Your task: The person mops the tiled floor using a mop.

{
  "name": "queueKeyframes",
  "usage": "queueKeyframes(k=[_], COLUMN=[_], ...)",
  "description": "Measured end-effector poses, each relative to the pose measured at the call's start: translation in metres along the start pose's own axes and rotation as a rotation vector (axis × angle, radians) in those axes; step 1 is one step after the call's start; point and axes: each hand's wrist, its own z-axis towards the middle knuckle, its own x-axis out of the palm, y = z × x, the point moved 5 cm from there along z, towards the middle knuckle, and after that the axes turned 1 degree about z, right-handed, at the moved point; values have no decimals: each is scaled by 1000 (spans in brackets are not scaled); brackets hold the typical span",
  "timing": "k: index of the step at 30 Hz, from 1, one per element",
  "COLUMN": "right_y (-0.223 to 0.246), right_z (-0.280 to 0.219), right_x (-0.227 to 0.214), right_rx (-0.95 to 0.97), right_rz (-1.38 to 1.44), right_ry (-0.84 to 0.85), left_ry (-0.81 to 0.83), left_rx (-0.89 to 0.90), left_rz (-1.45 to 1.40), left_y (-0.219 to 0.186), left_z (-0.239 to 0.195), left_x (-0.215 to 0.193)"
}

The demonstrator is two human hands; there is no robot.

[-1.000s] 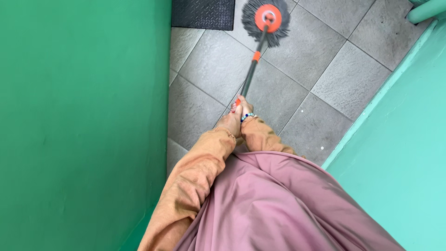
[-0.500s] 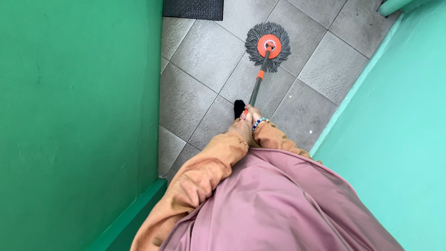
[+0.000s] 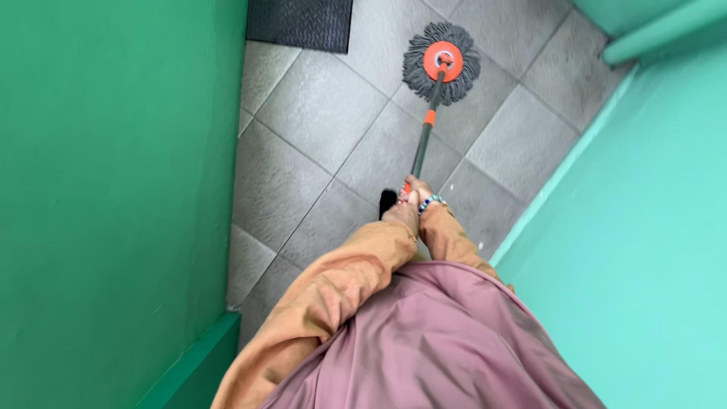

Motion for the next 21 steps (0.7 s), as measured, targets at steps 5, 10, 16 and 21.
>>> queueKeyframes(k=[5, 10, 16, 21], right_y=[106, 197, 215, 150], right_z=[43, 98, 146, 113], right_x=[-10, -3, -22, -41], right_rx=[62, -36, 85, 27], right_rz=[-12, 65, 209, 123], right_ry=[-17, 87, 106, -4], left_ry=[-46, -6, -28, 40], left_rx=[-18, 28, 63, 99], left_rz=[-53, -8, 10, -35], left_y=[-52, -78, -98, -80], left_z=[103, 188, 196, 155], left_x=[-25, -91, -104, -43])
